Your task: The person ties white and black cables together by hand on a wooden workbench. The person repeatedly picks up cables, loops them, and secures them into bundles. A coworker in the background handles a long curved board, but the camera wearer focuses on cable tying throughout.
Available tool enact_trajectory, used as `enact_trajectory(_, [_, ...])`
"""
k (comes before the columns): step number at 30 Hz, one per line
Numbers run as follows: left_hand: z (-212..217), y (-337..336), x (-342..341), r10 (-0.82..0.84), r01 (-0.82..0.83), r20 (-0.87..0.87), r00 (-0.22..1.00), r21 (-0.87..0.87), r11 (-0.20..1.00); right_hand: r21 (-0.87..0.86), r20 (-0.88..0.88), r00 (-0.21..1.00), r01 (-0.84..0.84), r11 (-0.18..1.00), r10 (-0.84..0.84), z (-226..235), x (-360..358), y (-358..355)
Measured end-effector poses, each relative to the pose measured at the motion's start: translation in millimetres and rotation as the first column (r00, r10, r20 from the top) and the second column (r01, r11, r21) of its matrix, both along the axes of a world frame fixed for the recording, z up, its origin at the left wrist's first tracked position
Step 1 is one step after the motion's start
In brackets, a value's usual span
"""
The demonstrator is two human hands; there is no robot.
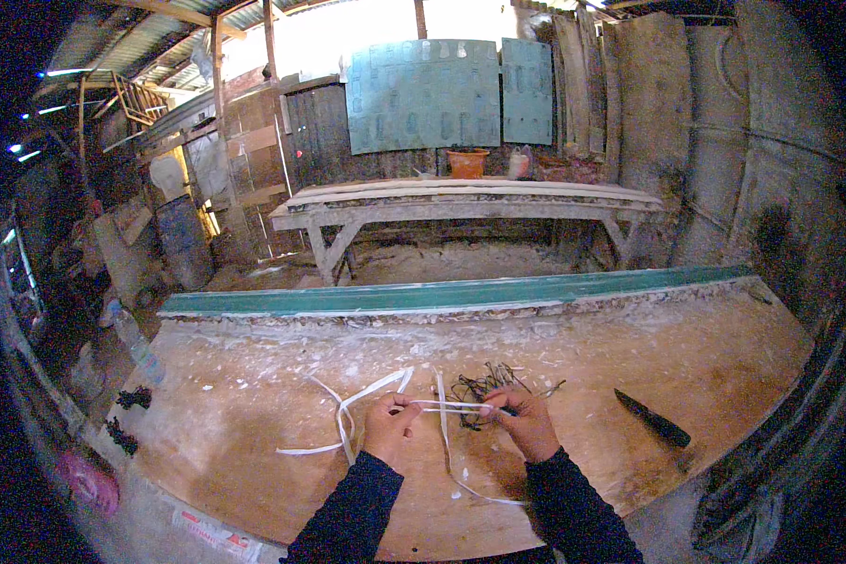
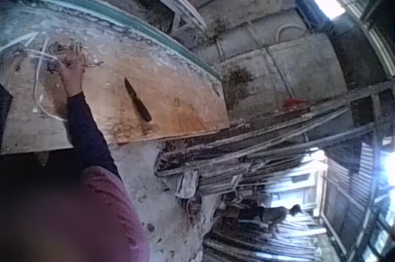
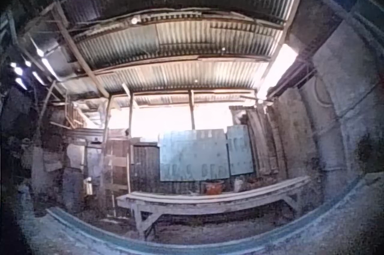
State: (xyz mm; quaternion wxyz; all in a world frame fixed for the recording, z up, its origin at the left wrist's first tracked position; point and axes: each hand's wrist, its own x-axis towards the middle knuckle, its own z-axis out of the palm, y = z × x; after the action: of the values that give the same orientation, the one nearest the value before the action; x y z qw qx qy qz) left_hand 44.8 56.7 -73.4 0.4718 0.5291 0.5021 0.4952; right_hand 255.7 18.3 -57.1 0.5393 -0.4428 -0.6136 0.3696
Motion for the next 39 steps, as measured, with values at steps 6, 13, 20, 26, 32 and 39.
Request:
enact_trajectory(6, [-12.7, 7.2, -2.4, 0.001, -0.007, 0.194, 0.981, 0.029, 1.0, -0.14, -0.324, 0.835, -0.507, 0.85, 0.445, 13.6, -13.5, -16.8])
enact_trajectory(13, [-9.3, 3.0, -0.5, -0.148, 0.147, 0.028, 0.989, 0.05, 0.988, -0.275, -0.181, 0.935, -0.347, 0.897, 0.306, 9.2, -6.7, -11.9])
enact_trajectory(20, [-7.8, -10.4, 13.5, -0.477, 0.488, -0.128, 0.869, 0.076, 0.869, -0.07, -0.065, 0.996, 0.061, 0.996, -0.066, -1.3, -8.1, -1.5])
enact_trajectory(26, [5.1, -27.1, 12.8, -0.723, 0.745, 0.25, 0.645, 0.009, 0.667, 0.372, 0.357, 0.698, 0.503, 0.78, -0.62, 2.8, 2.7, 3.1])
enact_trajectory(32, [10.1, -21.8, 9.9, -0.385, 0.386, 0.015, 0.923, -0.026, 0.922, 0.508, 0.19, 0.773, 0.451, 0.734, -0.606, 1.4, 2.9, 8.4])
enact_trajectory(39, [-15.7, 10.2, 1.2, 0.127, -0.119, -0.046, 0.991, 0.14, 0.983, -0.071, 0.072, 0.991, -0.111, 0.991, 0.116, 2.8, 5.2, -1.4])
